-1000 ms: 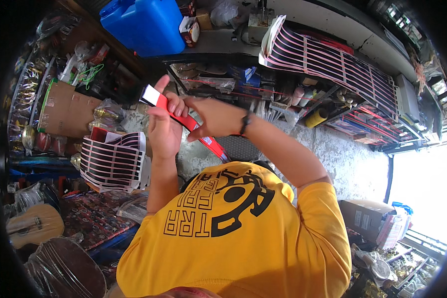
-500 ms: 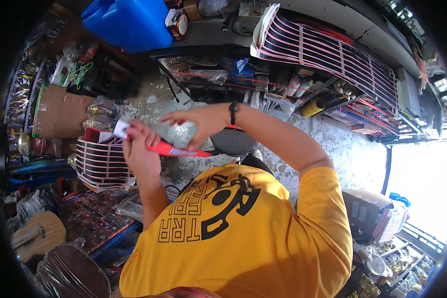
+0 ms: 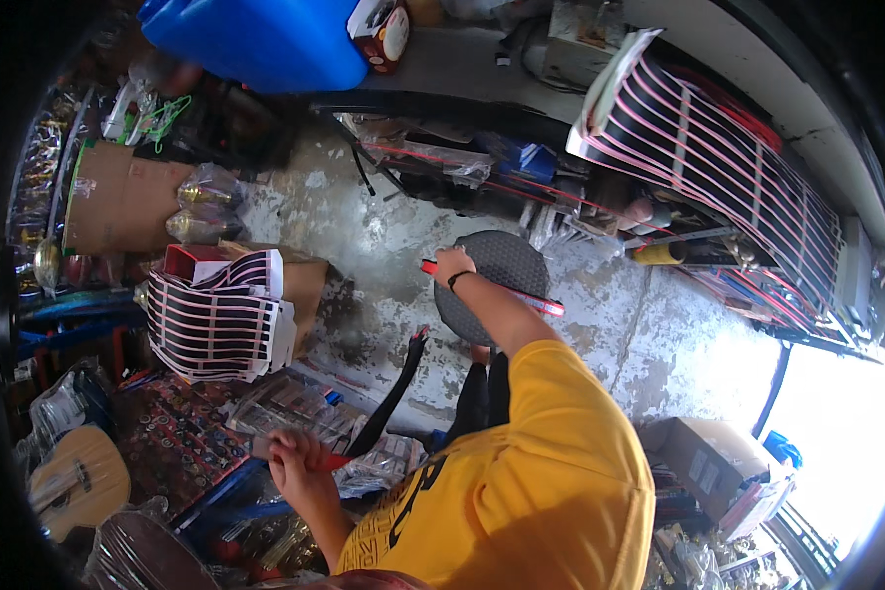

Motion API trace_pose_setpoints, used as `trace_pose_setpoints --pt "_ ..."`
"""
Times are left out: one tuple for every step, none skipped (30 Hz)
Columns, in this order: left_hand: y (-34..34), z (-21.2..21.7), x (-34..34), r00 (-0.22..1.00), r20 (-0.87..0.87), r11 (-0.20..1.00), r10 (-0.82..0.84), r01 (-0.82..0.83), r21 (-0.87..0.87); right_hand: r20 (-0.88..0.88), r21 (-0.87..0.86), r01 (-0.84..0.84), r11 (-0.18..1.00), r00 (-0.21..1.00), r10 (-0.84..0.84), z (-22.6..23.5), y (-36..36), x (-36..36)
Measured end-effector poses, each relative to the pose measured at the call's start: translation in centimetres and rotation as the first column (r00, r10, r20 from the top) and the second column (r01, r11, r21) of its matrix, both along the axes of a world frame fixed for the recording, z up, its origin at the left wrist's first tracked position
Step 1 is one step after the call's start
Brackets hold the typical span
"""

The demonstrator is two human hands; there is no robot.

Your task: The person assembles lanyards by peeling backing from adhesive labels and attaching them to red and black straps. They handle multiple lanyards, aligning and pressing labels onto the straps, then inspect the finished items.

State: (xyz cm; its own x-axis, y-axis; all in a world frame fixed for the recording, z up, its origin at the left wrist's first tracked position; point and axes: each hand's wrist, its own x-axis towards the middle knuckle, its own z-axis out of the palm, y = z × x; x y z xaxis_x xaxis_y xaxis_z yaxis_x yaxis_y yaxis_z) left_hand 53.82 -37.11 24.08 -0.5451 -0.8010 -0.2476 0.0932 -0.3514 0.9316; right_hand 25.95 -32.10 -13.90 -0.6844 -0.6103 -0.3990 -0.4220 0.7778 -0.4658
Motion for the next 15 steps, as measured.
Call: trace_pose_setpoints --pt "-0.1 -0.5 0.4 0.997 0.055 0.999 0.046 -0.046 -0.003 -0.021 0.091 -0.017 0.996 1.000 0.019 -1.6 -0.7 0.7" --pt "-0.2 -0.8 0.9 0.993 0.088 0.997 0.078 -0.078 -0.008 0.029 0.139 -0.038 0.990 0.999 0.034 -2.9 -1.1 1.0" --pt "-0.2 -1.2 1.3 0.988 0.108 0.994 0.112 -0.112 -0.009 0.031 0.153 -0.023 0.988 0.999 0.018 -4.0 -1.5 1.3" --pt "-0.2 -1.6 1.7 0.976 0.140 0.986 0.168 -0.167 -0.015 0.024 0.170 -0.009 0.985 1.000 0.005 -4.9 -2.0 1.8" --pt "-0.3 -1.9 2.1 0.975 0.145 0.986 0.166 -0.166 -0.011 0.008 0.182 0.010 0.983 1.000 -0.012 -5.6 -2.3 2.2" --pt "-0.4 -2.1 2.5 0.973 0.150 0.984 0.176 -0.179 0.011 -0.028 0.229 0.010 0.973 1.000 -0.003 -6.2 -2.7 2.3" --pt "-0.5 -2.4 2.8 0.970 0.156 0.980 0.186 -0.194 0.035 -0.034 0.231 0.004 0.973 0.999 0.004 -6.7 -2.8 2.4" --pt "-0.5 -2.7 3.1 0.962 0.166 0.973 0.218 -0.227 0.036 -0.033 0.238 -0.007 0.971 0.999 0.015 -7.0 -2.9 2.4" --pt "-0.7 -2.9 3.3 0.957 0.175 0.971 0.229 -0.238 0.032 -0.036 0.248 -0.008 0.969 0.999 0.018 -7.3 -3.0 2.4" --pt "-0.8 -3.1 3.4 0.956 0.174 0.968 0.238 -0.247 0.033 -0.080 0.231 -0.011 0.973 0.996 0.030 -7.4 -2.8 2.4" --pt "-0.9 -3.3 3.6 0.960 0.154 0.970 0.233 -0.241 0.035 -0.082 0.217 -0.018 0.976 0.996 0.037 -7.5 -2.9 2.3" --pt "-0.9 -3.6 3.6 0.954 0.166 0.965 0.251 -0.261 0.038 -0.081 0.222 -0.023 0.975 0.996 0.042 -7.5 -2.9 2.2" --pt "-1.0 -3.7 3.7 0.953 0.162 0.963 0.256 -0.266 0.041 -0.069 0.234 -0.032 0.972 0.996 0.049 -7.4 -2.9 2.1" --pt "-1.0 -3.9 3.7 0.952 0.159 0.962 0.261 -0.271 0.045 -0.049 0.224 -0.008 0.974 0.999 0.020 -7.3 -2.9 1.9" --pt "-1.1 -4.0 3.8 0.952 0.154 0.960 0.265 -0.275 0.050 -0.018 0.223 0.012 0.975 1.000 -0.008 -7.3 -2.9 1.7"
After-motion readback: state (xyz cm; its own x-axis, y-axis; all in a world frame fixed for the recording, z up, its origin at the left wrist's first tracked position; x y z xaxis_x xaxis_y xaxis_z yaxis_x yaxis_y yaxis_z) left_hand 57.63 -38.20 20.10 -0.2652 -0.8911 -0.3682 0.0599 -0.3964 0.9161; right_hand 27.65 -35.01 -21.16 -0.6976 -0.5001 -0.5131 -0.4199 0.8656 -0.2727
